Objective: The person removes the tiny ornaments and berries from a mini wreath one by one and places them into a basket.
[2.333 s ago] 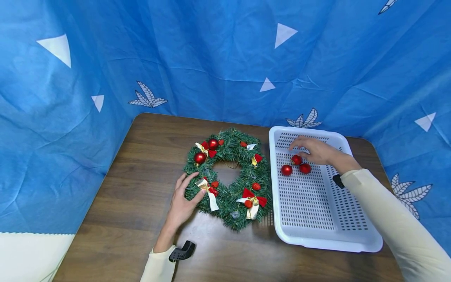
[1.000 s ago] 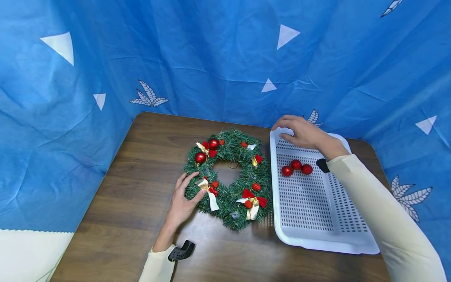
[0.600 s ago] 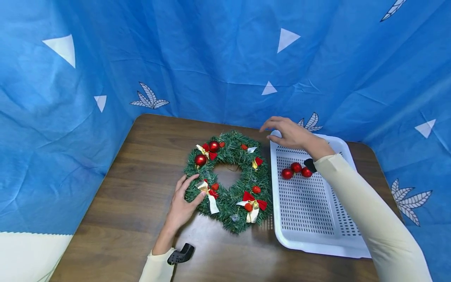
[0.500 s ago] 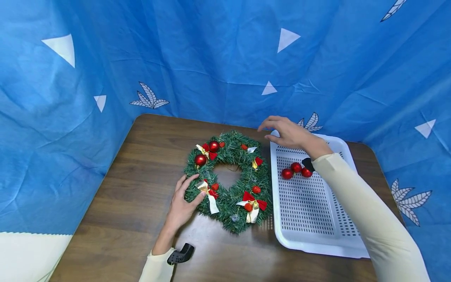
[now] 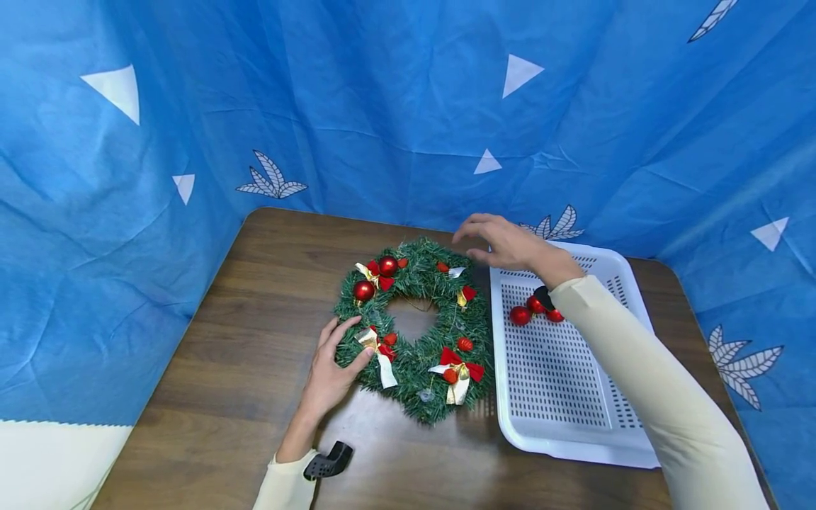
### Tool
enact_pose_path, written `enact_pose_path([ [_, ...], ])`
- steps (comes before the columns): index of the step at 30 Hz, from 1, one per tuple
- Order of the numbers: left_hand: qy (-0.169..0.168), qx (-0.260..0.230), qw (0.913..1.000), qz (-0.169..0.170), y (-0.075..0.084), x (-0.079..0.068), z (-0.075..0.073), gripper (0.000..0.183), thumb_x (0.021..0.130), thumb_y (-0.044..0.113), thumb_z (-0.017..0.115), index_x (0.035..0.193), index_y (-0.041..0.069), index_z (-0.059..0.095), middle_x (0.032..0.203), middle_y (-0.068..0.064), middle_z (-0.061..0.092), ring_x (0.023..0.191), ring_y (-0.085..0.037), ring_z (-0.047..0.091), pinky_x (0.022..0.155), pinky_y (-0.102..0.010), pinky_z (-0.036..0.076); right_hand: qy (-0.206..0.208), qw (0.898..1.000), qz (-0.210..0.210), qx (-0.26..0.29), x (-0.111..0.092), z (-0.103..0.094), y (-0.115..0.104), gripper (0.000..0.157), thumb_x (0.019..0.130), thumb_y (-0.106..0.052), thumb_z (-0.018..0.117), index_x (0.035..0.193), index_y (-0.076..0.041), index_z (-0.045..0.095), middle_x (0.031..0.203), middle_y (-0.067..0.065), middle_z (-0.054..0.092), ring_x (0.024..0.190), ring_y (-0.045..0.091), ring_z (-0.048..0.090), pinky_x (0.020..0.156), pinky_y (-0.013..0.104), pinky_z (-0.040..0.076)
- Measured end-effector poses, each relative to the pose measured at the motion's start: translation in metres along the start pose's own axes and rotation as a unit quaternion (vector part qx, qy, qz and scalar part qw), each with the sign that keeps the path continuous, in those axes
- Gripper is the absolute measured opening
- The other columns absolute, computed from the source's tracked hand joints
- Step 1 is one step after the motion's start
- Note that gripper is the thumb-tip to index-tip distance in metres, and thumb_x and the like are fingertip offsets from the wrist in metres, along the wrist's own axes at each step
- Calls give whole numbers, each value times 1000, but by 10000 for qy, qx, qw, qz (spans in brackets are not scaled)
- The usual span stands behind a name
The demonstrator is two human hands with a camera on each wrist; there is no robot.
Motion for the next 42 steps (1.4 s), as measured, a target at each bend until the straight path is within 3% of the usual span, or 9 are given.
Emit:
enact_pose_path([
  [17, 46, 32, 10000, -23, -3, -1, -2, 60, 90, 32, 76, 145, 30, 51, 165, -15, 17, 148, -48, 22, 109, -77, 21, -395, 9990, -187, -34, 34, 18, -23, 29, 94, -17, 71, 122, -8, 69, 128, 9, 61, 124, 31, 55, 107, 50, 44],
  [27, 20, 31, 10000, 12, 0, 0, -2, 60, 90, 30, 76, 145, 30, 52, 164, -16, 19, 148, -48, 24, 109, -76, 23, -570, 9979, -289, -61, 53, 21, -35, 28, 94, -7, 67, 122, -9, 69, 131, 11, 59, 129, 32, 52, 110, 50, 42],
  [42, 24, 57, 10000, 37, -1, 1, -1, 59, 90, 30, 76, 144, 30, 52, 164, -16, 20, 148, -47, 24, 109, -76, 22, -725, 9964, -440, -85, 78, 34, -54, 26, 94, -7, 68, 119, -14, 70, 133, 10, 57, 129, 31, 51, 111, 48, 41],
])
Point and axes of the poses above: each hand's wrist, its own x-axis towards the middle knuckle, its own z-axis out of the palm, y = z × x, the point moved 2 cm from there along x, towards the middle knuckle
